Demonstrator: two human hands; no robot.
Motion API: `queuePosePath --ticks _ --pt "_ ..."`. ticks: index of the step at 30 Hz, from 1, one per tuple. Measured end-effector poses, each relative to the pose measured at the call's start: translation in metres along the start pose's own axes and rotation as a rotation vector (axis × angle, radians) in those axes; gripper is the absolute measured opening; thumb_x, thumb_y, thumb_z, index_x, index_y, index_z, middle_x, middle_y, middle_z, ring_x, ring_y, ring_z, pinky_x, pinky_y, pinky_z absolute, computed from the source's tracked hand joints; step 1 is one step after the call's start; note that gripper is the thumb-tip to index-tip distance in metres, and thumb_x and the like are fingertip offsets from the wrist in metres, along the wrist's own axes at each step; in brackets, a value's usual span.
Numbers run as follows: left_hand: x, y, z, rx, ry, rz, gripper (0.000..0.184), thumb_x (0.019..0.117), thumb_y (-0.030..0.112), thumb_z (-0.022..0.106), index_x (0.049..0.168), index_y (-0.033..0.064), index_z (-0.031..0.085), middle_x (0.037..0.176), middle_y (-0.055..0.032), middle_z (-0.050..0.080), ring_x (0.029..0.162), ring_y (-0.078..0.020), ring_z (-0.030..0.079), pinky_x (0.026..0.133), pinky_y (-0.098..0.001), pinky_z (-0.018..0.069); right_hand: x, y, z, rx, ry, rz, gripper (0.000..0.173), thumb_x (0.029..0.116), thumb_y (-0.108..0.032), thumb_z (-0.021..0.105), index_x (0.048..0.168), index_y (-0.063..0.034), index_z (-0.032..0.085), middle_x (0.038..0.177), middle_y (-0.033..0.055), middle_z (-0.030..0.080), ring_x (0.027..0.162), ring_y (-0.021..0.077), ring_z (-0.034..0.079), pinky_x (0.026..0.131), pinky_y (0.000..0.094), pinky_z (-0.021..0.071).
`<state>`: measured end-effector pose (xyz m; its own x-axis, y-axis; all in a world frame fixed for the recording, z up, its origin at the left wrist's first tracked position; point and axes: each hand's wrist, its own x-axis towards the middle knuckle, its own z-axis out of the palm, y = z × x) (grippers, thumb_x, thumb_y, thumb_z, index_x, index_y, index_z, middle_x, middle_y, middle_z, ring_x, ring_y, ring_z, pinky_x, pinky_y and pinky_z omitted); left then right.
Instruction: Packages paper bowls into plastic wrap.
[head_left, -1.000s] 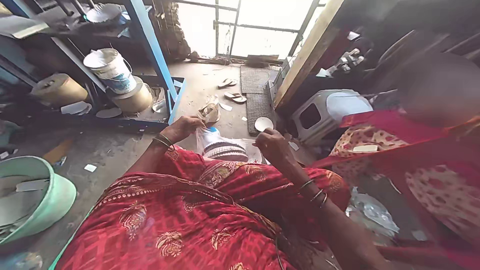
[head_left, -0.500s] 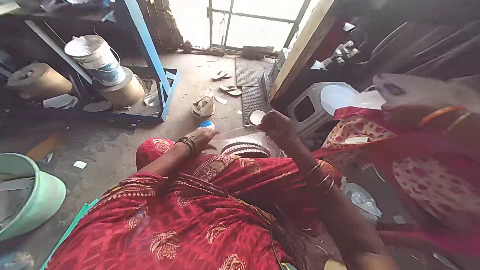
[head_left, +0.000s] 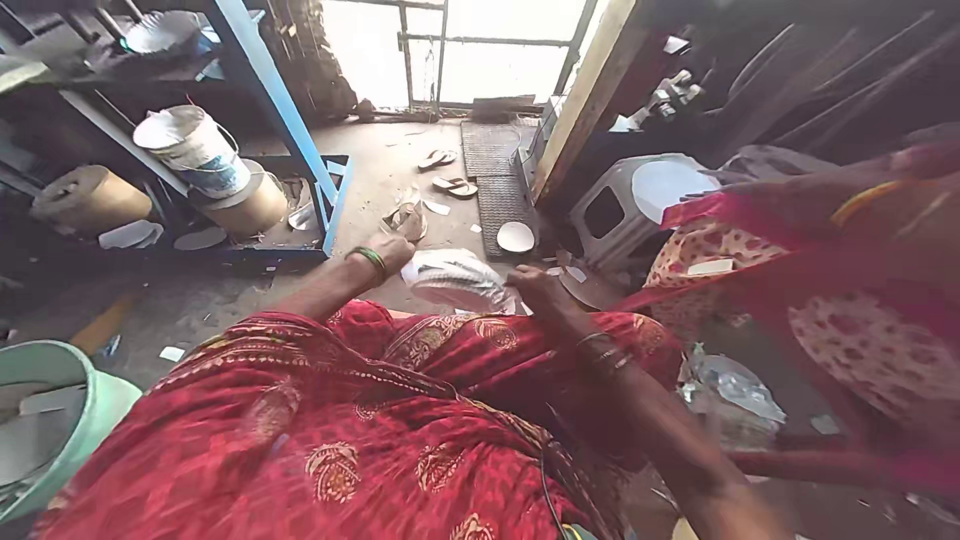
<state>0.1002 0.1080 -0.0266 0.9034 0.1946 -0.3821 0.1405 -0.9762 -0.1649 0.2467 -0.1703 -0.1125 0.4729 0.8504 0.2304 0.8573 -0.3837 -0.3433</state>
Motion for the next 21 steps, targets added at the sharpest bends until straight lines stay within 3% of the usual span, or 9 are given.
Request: queuePosePath --ticks 1,4,7,9,12,16,18,20,21 --pt "0.008 0.001 0.009 -0.012 -0.01 0.012 0.021 0.0995 -0.002 0.052 0.112 -0.0017 0.068 0.11 -0.0226 0.069 0.107 -0.0424 0.067 0.088 -0.0613 0.054 0.005 0.007 0.006 -0.009 -0.044 0.006 0.018 0.0984 -0.002 0.056 0.103 -0.0037 0.074 0.102 0.0163 0.07 0.094 0.0341 0.07 0.083 0.0522 0.0566" --pt "0.018 -0.001 0.019 -0.06 0.016 0.002 0.023 0.1015 0.0 0.049 0.113 -0.0008 0.069 0.113 -0.0214 0.069 0.108 -0.0416 0.067 0.089 -0.0604 0.0539 0.007 0.008 0.0 -0.06 0.1 -0.045 0.014 0.0981 -0.002 0.06 0.098 -0.002 0.074 0.094 0.0159 0.07 0.087 0.0327 0.072 0.077 0.0487 0.0593" --pt "0.01 -0.001 -0.009 -0.051 0.111 0.006 0.023 0.1035 0.0 0.047 0.118 -0.0003 0.065 0.112 -0.0216 0.068 0.106 -0.0401 0.068 0.088 -0.0562 0.0544 0.007 0.008 -0.011 -0.037 0.253 -0.02 0.014 0.1004 -0.005 0.06 0.101 0.0002 0.073 0.096 0.0178 0.07 0.087 0.0341 0.072 0.078 0.0491 0.0596" --pt "0.007 -0.003 -0.007 -0.041 0.103 0.006 0.021 0.1023 -0.001 0.049 0.115 -0.0009 0.065 0.108 -0.0226 0.068 0.102 -0.042 0.069 0.085 -0.0584 0.0549 0.006 0.011 -0.006 -0.007 0.14 0.005 0.017 0.1 -0.002 0.057 0.103 0.0 0.073 0.1 0.0184 0.071 0.092 0.0357 0.071 0.083 0.0519 0.0584" --pt "0.017 -0.004 0.013 -0.022 -0.044 -0.016 0.019 0.1011 0.002 0.052 0.11 -0.0009 0.068 0.108 -0.0226 0.069 0.104 -0.0435 0.068 0.084 -0.0617 0.0543 0.015 0.011 0.0 -0.026 -0.01 -0.013 0.018 0.0995 -0.002 0.056 0.101 -0.0016 0.074 0.1 0.0163 0.071 0.096 0.0333 0.071 0.085 0.0494 0.057" --pt "0.039 -0.023 0.064 -0.041 -0.225 -0.059 0.036 0.1064 0.029 0.054 0.102 -0.0012 0.072 0.108 -0.0224 0.071 0.109 -0.0419 0.067 0.089 -0.0638 0.0529 0.022 0.008 0.007 0.009 0.013 -0.13 0.017 0.096 0.006 0.057 0.099 0.0001 0.073 0.096 0.018 0.069 0.094 0.0346 0.07 0.085 0.0476 0.0576" --pt "0.028 -0.013 0.047 -0.119 -0.408 -0.095 0.046 0.107 0.036 0.053 0.108 -0.0073 0.071 0.115 -0.0263 0.069 0.115 -0.043 0.065 0.098 -0.0641 0.0476 0.021 0.008 0.004 0.038 -0.022 -0.167 0.017 0.0926 0.01 0.06 0.095 0.0004 0.073 0.096 0.0178 0.068 0.094 0.0347 0.068 0.084 0.0473 0.057" --pt "0.02 -0.007 0.027 -0.189 -0.537 -0.015 0.051 0.1085 0.036 0.05 0.109 -0.0121 0.067 0.112 -0.0278 0.068 0.11 -0.041 0.064 0.099 -0.0602 0.0457 0.018 0.012 0.0 0.069 -0.052 -0.168 0.016 0.0909 0.012 0.061 0.093 0.0013 0.073 0.096 0.018 0.067 0.094 0.0345 0.067 0.084 0.0477 0.0563" --pt "0.021 -0.012 0.023 -0.238 -0.555 0.079 0.051 0.1099 0.035 0.047 0.107 -0.0125 0.066 0.104 -0.0267 0.067 0.099 -0.0378 0.064 0.093 -0.056 0.0472 0.017 0.014 0.0 0.066 -0.055 -0.153 0.016 0.0905 0.012 0.061 0.091 0.0018 0.073 0.096 0.0184 0.067 0.094 0.0347 0.068 0.084 0.048 0.0563"
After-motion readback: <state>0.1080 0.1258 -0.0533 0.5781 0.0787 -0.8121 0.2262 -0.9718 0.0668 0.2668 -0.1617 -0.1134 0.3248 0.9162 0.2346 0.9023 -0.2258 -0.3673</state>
